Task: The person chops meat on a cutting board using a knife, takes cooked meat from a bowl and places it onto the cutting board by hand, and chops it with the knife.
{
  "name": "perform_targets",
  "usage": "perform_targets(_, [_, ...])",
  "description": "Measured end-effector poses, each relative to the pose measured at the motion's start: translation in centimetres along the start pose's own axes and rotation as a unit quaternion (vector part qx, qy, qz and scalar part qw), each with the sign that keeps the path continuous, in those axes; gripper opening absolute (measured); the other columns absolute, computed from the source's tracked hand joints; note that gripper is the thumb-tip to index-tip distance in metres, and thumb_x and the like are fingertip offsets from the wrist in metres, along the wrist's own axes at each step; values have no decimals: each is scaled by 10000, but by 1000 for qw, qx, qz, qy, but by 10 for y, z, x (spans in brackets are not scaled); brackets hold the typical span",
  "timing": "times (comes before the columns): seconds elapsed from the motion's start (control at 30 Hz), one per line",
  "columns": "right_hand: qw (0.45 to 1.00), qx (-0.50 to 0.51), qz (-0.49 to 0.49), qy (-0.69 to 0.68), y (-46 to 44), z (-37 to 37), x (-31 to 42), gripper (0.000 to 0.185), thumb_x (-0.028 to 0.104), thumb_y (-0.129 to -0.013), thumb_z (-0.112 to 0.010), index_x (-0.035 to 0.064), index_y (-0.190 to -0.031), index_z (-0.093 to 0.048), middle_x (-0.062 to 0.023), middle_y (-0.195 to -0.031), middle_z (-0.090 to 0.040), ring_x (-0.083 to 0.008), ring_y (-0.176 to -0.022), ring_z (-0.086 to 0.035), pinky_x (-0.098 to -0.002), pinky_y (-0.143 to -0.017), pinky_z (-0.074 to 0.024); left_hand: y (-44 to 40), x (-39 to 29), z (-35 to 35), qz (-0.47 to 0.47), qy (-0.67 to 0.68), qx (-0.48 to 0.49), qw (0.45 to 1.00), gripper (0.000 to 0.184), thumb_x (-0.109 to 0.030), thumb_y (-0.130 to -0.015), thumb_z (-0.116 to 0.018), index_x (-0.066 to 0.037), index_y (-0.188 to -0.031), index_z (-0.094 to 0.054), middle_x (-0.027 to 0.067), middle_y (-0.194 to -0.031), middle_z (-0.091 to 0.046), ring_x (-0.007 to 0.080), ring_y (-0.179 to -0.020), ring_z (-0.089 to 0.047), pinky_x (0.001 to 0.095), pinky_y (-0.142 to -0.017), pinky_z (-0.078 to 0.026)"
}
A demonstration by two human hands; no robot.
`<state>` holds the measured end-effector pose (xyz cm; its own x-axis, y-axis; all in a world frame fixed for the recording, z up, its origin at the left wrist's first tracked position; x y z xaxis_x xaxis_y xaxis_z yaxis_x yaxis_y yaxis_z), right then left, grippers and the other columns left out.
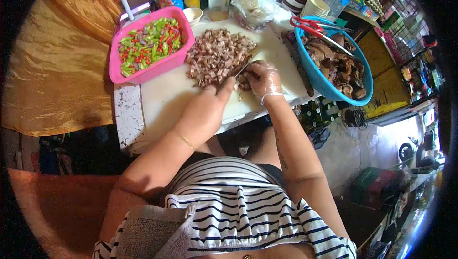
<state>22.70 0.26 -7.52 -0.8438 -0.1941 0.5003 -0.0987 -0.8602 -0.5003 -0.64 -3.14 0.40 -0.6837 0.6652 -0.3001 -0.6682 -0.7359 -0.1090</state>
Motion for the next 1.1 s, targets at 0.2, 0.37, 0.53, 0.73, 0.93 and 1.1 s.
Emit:
perform_targets(0.2, [997,-64,-41,-7,1,-1,-6,277,222,-824,-780,128,-1084,-754,-138,-1152,-700,-397,-1065,-643,-488,-943,-520,26,16,24,-5,24,-90,996,639,-61,-938,-589,-133,-1554,-437,268,-896,-616,455,-818,-644,550,-748,-522])
perform_targets(0.37, [997,0,-30,-77,-14,-18,-2,317,279,-852,-771,124,-1127,-742,-143,-1249,-668,-390,-1158,-616,-483,-983,-505,23,30,36,44,1,-6,999,755,-56,-892,-675,-176,-1583,-393,293,-1006,-645,486,-876,-643,549,-807,-528])
perform_targets(0.53, [999,7,-10,-45,-18,-11,18,301,240,-852,-762,98,-1115,-736,-178,-1246,-653,-410,-1158,-604,-486,-977,-505,18,24,42,59,-20,41,997,768,-42,-888,-678,-179,-1586,-390,285,-1031,-644,486,-895,-640,543,-820,-525])
perform_targets(0.73, [996,-65,63,-17,-26,-9,16,320,208,-853,-770,145,-1166,-743,-161,-1308,-650,-388,-1171,-612,-482,-970,-517,28,40,40,0,35,-100,994,730,-59,-911,-654,-124,-1584,-379,286,-934,-626,475,-848,-643,544,-765,-515])
perform_targets(0.93, [983,-4,184,-8,-31,-10,35,274,189,-781,-814,175,-1053,-781,-109,-1221,-704,-364,-1144,-628,-478,-973,-486,33,44,39,75,92,-103,988,744,-24,-890,-682,-130,-1575,-412,302,-1161,-653,490,-1037,-641,505,-902,-517])
perform_targets(1.1, [987,-31,140,-76,-23,-8,24,208,121,-687,-824,124,-890,-782,-94,-1058,-708,-370,-1042,-629,-482,-939,-513,42,42,44,41,98,-60,993,741,-15,-892,-674,-129,-1575,-411,286,-1158,-655,483,-1010,-641,502,-888,-516])
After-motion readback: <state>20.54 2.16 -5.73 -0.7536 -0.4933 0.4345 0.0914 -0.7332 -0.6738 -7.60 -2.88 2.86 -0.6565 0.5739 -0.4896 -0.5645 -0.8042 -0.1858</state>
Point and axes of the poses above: each hand's wrist, its own y-axis away from the middle knuckle, its own z-axis out of the back of the hand, x = y × z, the point moved 1 cm from there along -y, towards the middle knuckle
